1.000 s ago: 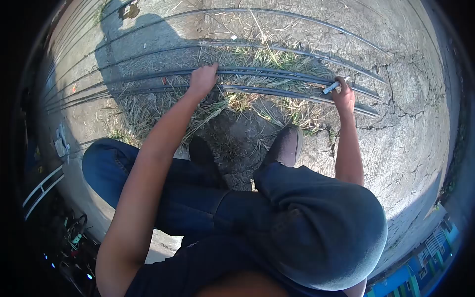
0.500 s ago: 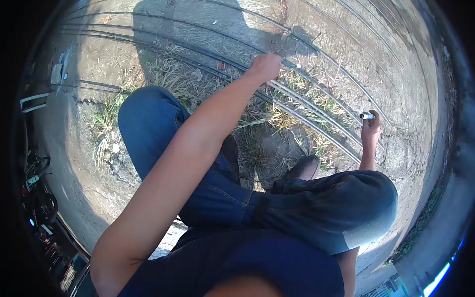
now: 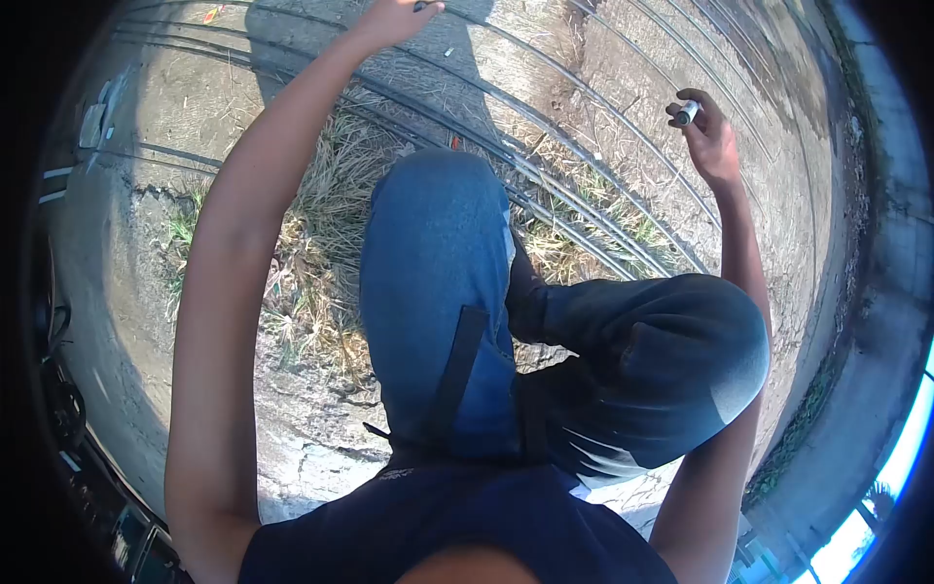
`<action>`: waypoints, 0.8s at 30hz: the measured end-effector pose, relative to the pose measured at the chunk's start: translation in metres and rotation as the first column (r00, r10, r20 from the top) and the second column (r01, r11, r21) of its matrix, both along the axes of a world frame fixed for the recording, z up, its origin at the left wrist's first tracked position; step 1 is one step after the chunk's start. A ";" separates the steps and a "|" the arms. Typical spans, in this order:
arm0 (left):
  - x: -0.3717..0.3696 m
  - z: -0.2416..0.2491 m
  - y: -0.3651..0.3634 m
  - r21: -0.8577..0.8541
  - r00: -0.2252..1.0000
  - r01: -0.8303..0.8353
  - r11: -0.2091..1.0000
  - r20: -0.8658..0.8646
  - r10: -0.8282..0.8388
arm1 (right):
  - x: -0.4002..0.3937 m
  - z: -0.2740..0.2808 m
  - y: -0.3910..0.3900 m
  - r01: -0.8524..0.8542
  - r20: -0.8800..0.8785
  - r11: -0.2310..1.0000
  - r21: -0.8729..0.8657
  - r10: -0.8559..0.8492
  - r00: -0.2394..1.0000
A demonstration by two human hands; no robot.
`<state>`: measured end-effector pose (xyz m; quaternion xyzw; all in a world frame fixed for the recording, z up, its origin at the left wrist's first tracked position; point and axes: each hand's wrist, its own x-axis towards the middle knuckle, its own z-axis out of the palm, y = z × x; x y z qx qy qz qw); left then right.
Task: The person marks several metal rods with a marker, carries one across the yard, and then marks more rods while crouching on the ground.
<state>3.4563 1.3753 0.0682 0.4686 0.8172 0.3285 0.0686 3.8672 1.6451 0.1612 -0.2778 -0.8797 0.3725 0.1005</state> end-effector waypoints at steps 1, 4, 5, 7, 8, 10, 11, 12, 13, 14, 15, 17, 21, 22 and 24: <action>-0.025 -0.031 -0.030 -0.058 0.998 0.011 0.998 -0.066 -0.015 | -0.016 -0.015 -0.013 -0.047 0.067 0.997 -0.054 0.050 0.996; -0.042 -0.062 -0.111 -0.292 0.995 -0.094 0.952 0.015 0.102 | -0.066 -0.086 -0.054 -0.092 0.152 0.969 -0.227 0.129 0.980; -0.047 -0.070 -0.132 -0.307 0.993 -0.103 0.946 0.024 0.116 | -0.082 -0.129 -0.059 -0.169 0.083 0.956 -0.241 0.194 0.977; -0.058 -0.088 -0.169 -0.369 0.984 -0.166 0.915 0.005 0.180 | -0.123 -0.175 -0.100 -0.193 0.181 0.972 -0.133 0.215 0.960; -0.064 -0.094 -0.181 -0.385 0.982 -0.171 0.907 0.008 0.189 | -0.142 -0.190 -0.117 -0.291 0.024 0.932 -0.216 0.303 0.953; -0.074 -0.102 -0.199 -0.394 0.974 -0.203 0.896 0.016 0.227 | -0.186 -0.219 -0.153 -0.376 0.015 0.926 0.033 0.376 0.926; -0.082 -0.100 -0.201 -0.408 0.970 -0.214 0.888 0.021 0.243 | -0.205 -0.233 -0.164 -0.381 0.011 0.924 0.003 0.381 0.924; -0.089 -0.095 -0.200 -0.440 0.966 -0.229 0.868 0.003 0.257 | -0.221 -0.248 -0.171 -0.398 0.015 0.917 -0.018 0.399 0.917; -0.095 -0.100 -0.202 -0.475 0.964 -0.238 0.847 -0.012 0.264 | -0.233 -0.261 -0.178 -0.418 0.020 0.906 0.064 0.417 0.909; -0.104 -0.108 -0.199 -0.424 0.970 -0.241 0.873 -0.095 0.222 | -0.243 -0.272 -0.183 -0.430 0.023 0.890 0.151 0.432 0.902; -0.115 -0.116 -0.193 -0.438 0.971 -0.239 0.867 -0.089 0.223 | -0.249 -0.286 -0.188 -0.433 0.026 0.891 0.135 0.434 0.901; -0.137 -0.135 -0.174 -0.449 0.972 -0.232 0.863 -0.075 0.222 | -0.254 -0.311 -0.196 -0.434 0.079 0.829 0.352 0.436 0.896; -0.142 -0.170 -0.111 -0.246 0.963 -0.261 0.933 -0.138 0.233 | -0.257 -0.327 -0.198 -0.408 0.079 0.848 0.338 0.407 0.910; -0.145 -0.192 -0.102 -0.105 0.959 -0.253 0.962 -0.156 0.236 | -0.257 -0.328 -0.197 -0.419 0.108 0.855 0.305 0.406 0.907; -0.149 -0.222 -0.096 0.021 0.957 -0.239 0.971 -0.166 0.239 | -0.258 -0.329 -0.197 -0.422 0.120 0.859 0.289 0.405 0.906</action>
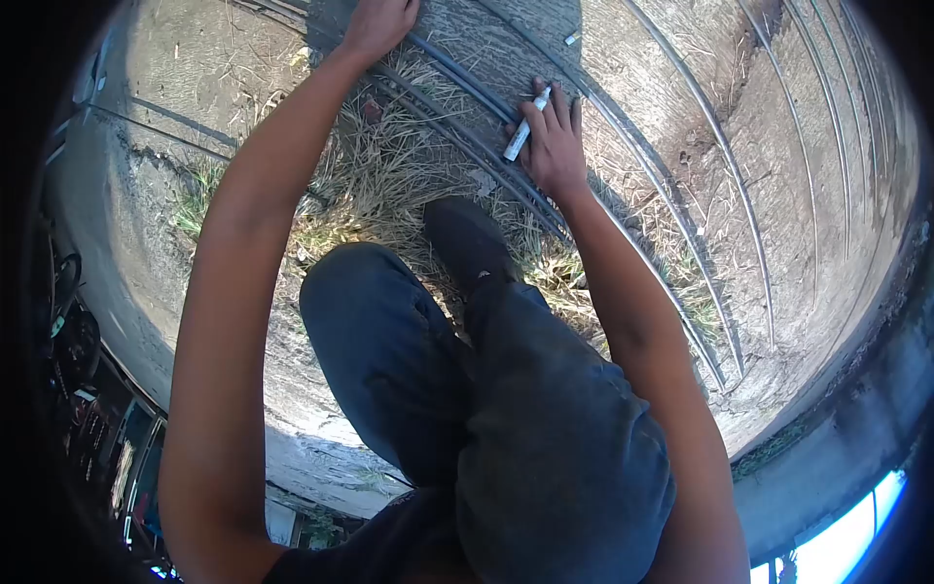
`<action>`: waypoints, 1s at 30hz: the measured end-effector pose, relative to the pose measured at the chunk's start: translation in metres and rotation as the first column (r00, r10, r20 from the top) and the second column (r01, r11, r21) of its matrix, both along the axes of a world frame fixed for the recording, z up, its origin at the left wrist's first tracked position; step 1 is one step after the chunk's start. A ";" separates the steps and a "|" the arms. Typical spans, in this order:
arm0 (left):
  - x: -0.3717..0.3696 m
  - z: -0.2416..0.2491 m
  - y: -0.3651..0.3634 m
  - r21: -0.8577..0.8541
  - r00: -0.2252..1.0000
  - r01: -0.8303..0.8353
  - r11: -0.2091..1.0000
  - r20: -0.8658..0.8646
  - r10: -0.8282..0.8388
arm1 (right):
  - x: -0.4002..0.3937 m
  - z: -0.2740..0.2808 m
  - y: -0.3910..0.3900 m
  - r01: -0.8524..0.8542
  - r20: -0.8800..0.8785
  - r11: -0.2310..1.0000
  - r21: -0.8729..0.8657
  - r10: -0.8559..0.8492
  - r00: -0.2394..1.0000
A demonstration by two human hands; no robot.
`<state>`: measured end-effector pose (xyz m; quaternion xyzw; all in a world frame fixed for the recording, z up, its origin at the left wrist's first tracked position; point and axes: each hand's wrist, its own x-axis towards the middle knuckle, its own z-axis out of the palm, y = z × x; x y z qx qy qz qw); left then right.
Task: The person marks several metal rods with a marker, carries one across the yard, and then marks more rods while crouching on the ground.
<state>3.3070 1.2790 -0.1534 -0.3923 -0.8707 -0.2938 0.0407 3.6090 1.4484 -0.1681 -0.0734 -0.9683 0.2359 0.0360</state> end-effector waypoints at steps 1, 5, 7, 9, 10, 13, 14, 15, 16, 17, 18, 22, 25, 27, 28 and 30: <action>-0.003 -0.009 0.004 -0.079 0.999 0.036 0.996 -0.030 -0.039 | 0.000 -0.001 -0.001 0.013 0.008 1.000 -0.003 -0.013 1.000; -0.006 -0.026 0.015 -0.106 0.984 0.138 0.985 -0.099 -0.148 | -0.003 0.003 0.001 0.026 0.029 0.998 -0.060 -0.024 0.999; -0.003 -0.014 0.013 -0.179 0.979 0.190 0.965 -0.043 -0.201 | -0.001 0.001 0.001 0.033 0.048 0.996 -0.081 -0.029 0.998; -0.014 -0.009 0.018 -0.252 0.962 0.267 0.930 0.013 -0.272 | -0.002 0.001 0.002 0.023 0.047 0.997 -0.077 -0.019 0.999; -0.019 -0.012 0.019 -0.330 0.914 0.392 0.859 0.035 -0.404 | -0.003 0.002 0.002 0.020 0.080 0.998 -0.064 -0.015 0.997; -0.033 -0.020 0.023 -0.418 0.792 0.511 0.751 -0.111 -0.600 | -0.004 0.005 0.002 0.030 0.108 0.997 -0.073 -0.022 0.994; -0.036 -0.022 0.022 -0.374 0.786 0.548 0.748 -0.076 -0.614 | -0.004 0.000 0.001 0.028 0.121 0.999 -0.046 -0.022 0.992; -0.035 -0.024 0.020 -0.327 0.783 0.579 0.747 -0.034 -0.622 | -0.004 0.003 0.001 0.044 0.144 0.997 -0.068 -0.033 0.989; -0.034 -0.025 0.019 -0.328 0.778 0.594 0.735 -0.001 -0.629 | -0.004 0.007 0.004 0.045 0.151 0.990 -0.132 -0.025 0.988; -0.036 -0.026 0.018 -0.336 0.778 0.594 0.731 0.010 -0.628 | -0.005 0.010 0.008 0.045 0.152 0.980 -0.192 -0.015 0.988; -0.039 -0.027 0.018 -0.349 0.776 0.596 0.724 0.019 -0.630 | -0.005 0.009 0.007 0.059 0.140 0.977 -0.206 -0.030 0.990; -0.044 -0.031 0.016 -0.340 0.763 0.621 0.706 0.053 -0.645 | -0.004 0.006 0.008 0.075 0.162 0.970 -0.233 -0.037 0.986; -0.043 -0.034 0.019 -0.323 0.747 0.639 0.698 0.041 -0.664 | -0.001 0.002 0.008 0.078 0.158 0.974 -0.212 -0.045 0.986; -0.043 -0.034 0.018 -0.304 0.752 0.636 0.709 0.036 -0.659 | -0.004 0.004 0.008 0.069 0.142 0.976 -0.208 -0.040 0.989; -0.043 -0.032 0.018 -0.304 0.751 0.634 0.711 0.026 -0.659 | -0.005 0.006 0.007 0.063 0.134 0.978 -0.201 -0.036 0.990; -0.041 -0.030 0.021 -0.307 0.751 0.629 0.714 0.004 -0.660 | -0.004 0.006 0.005 0.068 0.134 0.978 -0.195 -0.042 0.990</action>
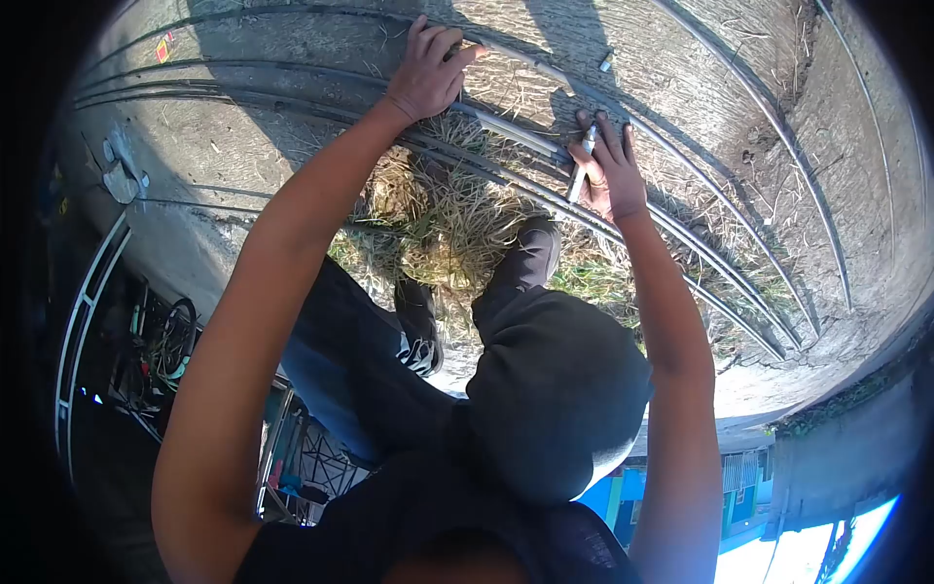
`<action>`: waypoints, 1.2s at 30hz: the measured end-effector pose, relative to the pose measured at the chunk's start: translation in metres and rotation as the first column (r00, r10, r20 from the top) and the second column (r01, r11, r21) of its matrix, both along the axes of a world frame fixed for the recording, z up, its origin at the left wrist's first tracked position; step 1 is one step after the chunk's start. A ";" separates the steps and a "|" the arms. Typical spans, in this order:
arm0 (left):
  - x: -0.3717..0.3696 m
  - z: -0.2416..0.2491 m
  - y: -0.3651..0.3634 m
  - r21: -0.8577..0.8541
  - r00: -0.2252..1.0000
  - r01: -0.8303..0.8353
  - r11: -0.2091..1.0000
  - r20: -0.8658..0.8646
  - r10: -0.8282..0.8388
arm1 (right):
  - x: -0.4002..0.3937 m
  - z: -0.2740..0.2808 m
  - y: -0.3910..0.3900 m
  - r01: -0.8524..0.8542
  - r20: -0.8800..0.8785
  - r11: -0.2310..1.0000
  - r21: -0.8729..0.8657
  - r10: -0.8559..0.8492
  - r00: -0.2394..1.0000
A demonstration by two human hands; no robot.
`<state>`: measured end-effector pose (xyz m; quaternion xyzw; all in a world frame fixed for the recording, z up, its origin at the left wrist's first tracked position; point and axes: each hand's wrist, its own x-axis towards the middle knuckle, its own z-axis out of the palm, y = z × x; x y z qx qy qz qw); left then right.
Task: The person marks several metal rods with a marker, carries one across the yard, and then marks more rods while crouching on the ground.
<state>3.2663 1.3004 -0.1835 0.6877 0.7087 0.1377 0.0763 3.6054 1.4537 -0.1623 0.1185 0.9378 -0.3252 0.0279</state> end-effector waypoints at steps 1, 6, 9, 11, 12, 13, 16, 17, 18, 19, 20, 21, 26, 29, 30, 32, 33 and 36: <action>-0.001 0.000 0.004 0.026 1.000 0.016 1.000 -0.010 -0.016 | 0.001 -0.002 0.000 0.007 0.004 1.000 0.002 -0.007 1.000; 0.001 0.009 0.006 -0.007 0.998 0.009 1.000 -0.069 -0.009 | 0.003 -0.001 -0.004 0.022 -0.044 0.994 0.108 -0.017 0.999; 0.004 0.008 0.007 -0.019 0.997 -0.016 1.000 -0.078 0.015 | 0.003 -0.001 -0.006 0.019 -0.040 0.975 0.221 -0.010 0.999; 0.006 0.007 0.003 0.074 0.999 -0.033 0.997 -0.018 0.034 | 0.001 -0.001 -0.009 0.047 -0.081 0.970 0.240 -0.028 0.996; 0.008 0.012 0.002 0.130 0.998 -0.036 0.991 -0.047 0.042 | 0.001 0.001 -0.011 0.060 -0.090 0.970 0.234 -0.039 0.995; 0.010 0.010 0.002 0.141 0.999 -0.020 0.990 -0.040 0.026 | 0.002 0.002 -0.011 0.069 -0.104 0.969 0.238 -0.046 0.994; 0.003 0.009 0.000 0.181 0.994 -0.009 0.983 0.105 -0.010 | -0.002 -0.005 -0.016 0.216 -0.133 0.950 0.227 -0.190 0.973; 0.005 0.009 -0.003 0.179 0.993 -0.024 0.984 0.117 0.003 | -0.001 -0.007 -0.021 0.278 -0.108 0.926 0.257 -0.259 0.960; 0.006 0.010 -0.003 0.170 0.995 -0.030 0.985 0.098 0.013 | -0.011 0.009 -0.026 0.339 -0.178 0.924 0.178 -0.309 0.934; 0.006 0.012 -0.001 0.165 0.997 -0.035 0.986 0.077 0.023 | -0.027 0.026 -0.033 0.412 -0.287 0.904 0.117 -0.366 0.885; 0.006 0.014 0.000 0.121 0.994 -0.072 0.990 0.095 0.061 | -0.040 0.042 -0.044 0.534 -0.219 0.840 -0.098 -0.542 0.812; 0.006 0.016 0.002 0.124 0.992 -0.092 0.988 0.100 0.080 | -0.056 0.052 -0.054 0.631 -0.112 0.716 -0.298 -0.683 0.722; 0.005 0.004 0.001 0.060 0.991 -0.114 0.992 0.071 0.110 | -0.110 0.041 -0.057 0.423 0.173 0.119 -0.898 -0.790 0.589; 0.005 0.008 0.003 0.054 0.992 -0.113 0.992 0.070 0.110 | -0.137 0.040 -0.065 0.515 0.198 0.222 -0.828 -0.743 0.640; 0.006 0.011 0.002 0.058 0.992 -0.103 0.993 0.079 0.098 | -0.142 0.040 -0.064 0.567 0.214 0.303 -0.766 -0.712 0.669; 0.008 0.013 0.005 0.020 0.990 -0.125 0.992 0.063 0.123 | -0.148 0.028 -0.068 0.569 0.218 0.269 -0.777 -0.733 0.644; 0.008 0.013 0.005 -0.016 0.990 -0.134 0.991 0.043 0.135 | -0.151 0.025 -0.072 0.570 0.222 0.227 -0.789 -0.761 0.610; 0.006 0.014 0.006 -0.009 0.992 -0.121 0.993 0.038 0.121 | -0.154 0.014 -0.087 0.562 0.173 0.166 -0.810 -0.849 0.500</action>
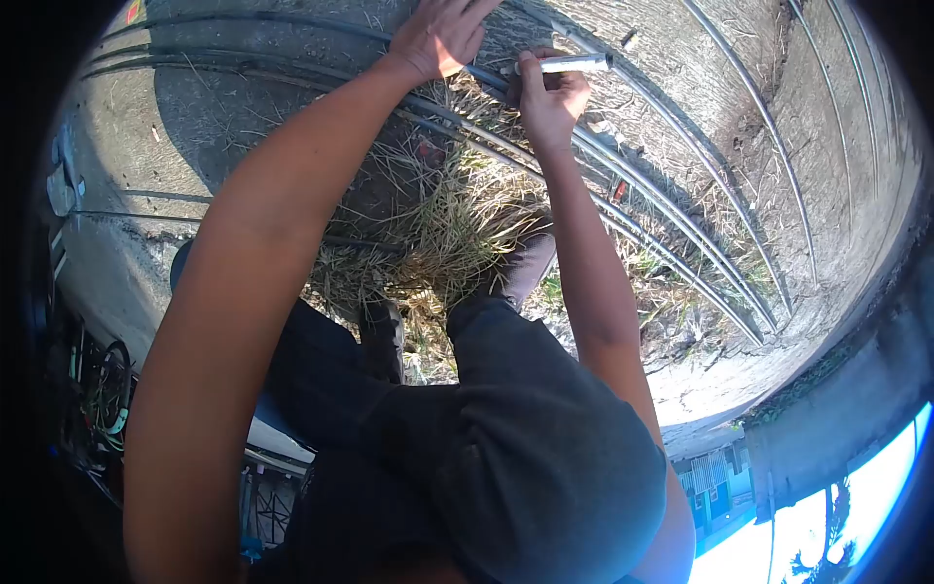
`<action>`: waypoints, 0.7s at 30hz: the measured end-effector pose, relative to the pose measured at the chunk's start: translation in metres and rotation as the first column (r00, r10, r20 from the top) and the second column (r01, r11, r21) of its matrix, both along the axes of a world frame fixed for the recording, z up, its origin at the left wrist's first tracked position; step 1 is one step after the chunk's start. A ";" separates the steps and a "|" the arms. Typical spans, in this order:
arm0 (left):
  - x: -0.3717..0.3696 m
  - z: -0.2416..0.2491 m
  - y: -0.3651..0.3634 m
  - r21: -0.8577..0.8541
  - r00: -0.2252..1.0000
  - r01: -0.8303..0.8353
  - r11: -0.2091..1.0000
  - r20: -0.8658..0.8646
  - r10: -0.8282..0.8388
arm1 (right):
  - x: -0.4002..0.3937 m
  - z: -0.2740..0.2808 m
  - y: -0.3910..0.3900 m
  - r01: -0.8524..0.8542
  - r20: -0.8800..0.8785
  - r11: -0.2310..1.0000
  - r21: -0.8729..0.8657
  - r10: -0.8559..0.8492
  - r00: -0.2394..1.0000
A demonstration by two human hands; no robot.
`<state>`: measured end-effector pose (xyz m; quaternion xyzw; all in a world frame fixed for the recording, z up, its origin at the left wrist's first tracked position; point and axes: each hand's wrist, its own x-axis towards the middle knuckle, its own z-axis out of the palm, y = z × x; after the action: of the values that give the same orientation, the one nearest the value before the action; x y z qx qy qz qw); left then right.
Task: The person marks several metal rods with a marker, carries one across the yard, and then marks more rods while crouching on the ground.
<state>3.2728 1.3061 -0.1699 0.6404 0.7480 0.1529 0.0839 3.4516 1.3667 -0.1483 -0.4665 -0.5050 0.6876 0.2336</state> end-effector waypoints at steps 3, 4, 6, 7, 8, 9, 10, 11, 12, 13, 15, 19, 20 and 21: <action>-0.001 -0.007 0.001 -0.021 0.999 0.008 1.000 -0.044 -0.009 | 0.000 -0.013 -0.006 0.022 0.000 0.995 0.095 -0.022 1.000; -0.002 -0.008 0.001 -0.024 0.999 0.011 1.000 -0.044 -0.012 | 0.000 -0.018 -0.010 0.021 0.002 0.985 0.171 -0.022 1.000; -0.001 -0.008 0.002 0.007 1.000 -0.005 1.000 -0.018 0.005 | 0.000 -0.023 -0.012 0.006 0.014 0.957 0.292 -0.011 1.000; -0.001 -0.007 0.002 0.002 1.000 -0.002 1.000 -0.017 0.002 | 0.002 -0.023 -0.012 0.008 0.015 0.958 0.287 -0.013 1.000; -0.001 -0.006 0.002 0.018 1.000 -0.005 1.000 0.001 0.005 | 0.004 -0.022 -0.012 -0.038 0.035 0.937 0.347 0.028 0.999; -0.001 -0.005 0.003 0.034 1.000 -0.007 0.999 0.019 0.006 | 0.005 -0.017 -0.012 -0.084 0.057 0.910 0.406 0.066 0.996; -0.001 -0.006 0.002 0.032 1.000 -0.004 0.999 0.019 0.004 | 0.004 -0.011 -0.012 -0.110 0.066 0.886 0.450 0.090 0.994; -0.002 -0.007 0.002 0.043 1.000 -0.002 0.999 0.017 0.001 | 0.004 -0.016 -0.013 -0.108 0.063 0.887 0.450 0.088 0.994; -0.003 -0.007 0.002 0.054 1.000 0.001 0.999 0.015 -0.001 | 0.004 -0.020 -0.014 -0.094 0.040 0.886 0.454 0.086 0.996; -0.003 -0.007 0.002 0.054 1.000 0.002 0.999 0.012 -0.003 | 0.005 -0.024 -0.015 -0.082 0.017 0.885 0.459 0.084 0.996; -0.004 -0.008 0.003 0.091 1.000 0.006 0.996 0.003 -0.007 | 0.009 -0.024 -0.019 -0.036 -0.047 0.934 0.356 0.057 0.997; -0.003 -0.008 0.003 0.089 1.000 0.009 0.996 -0.020 -0.007 | 0.015 -0.024 -0.016 -0.044 0.031 0.951 0.305 0.036 0.999; -0.003 -0.008 0.004 0.106 1.000 0.002 0.994 0.001 -0.002 | 0.017 -0.026 -0.015 -0.078 0.040 0.945 0.317 0.069 0.997; -0.003 -0.008 0.004 0.118 1.000 -0.006 0.993 0.021 0.004 | 0.015 -0.023 -0.015 -0.112 0.049 0.939 0.325 0.101 0.994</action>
<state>3.2699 1.3099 -0.1782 0.6407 0.7384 0.2037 0.0533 3.4670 1.3514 -0.1717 -0.4040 -0.6402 0.5985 0.2622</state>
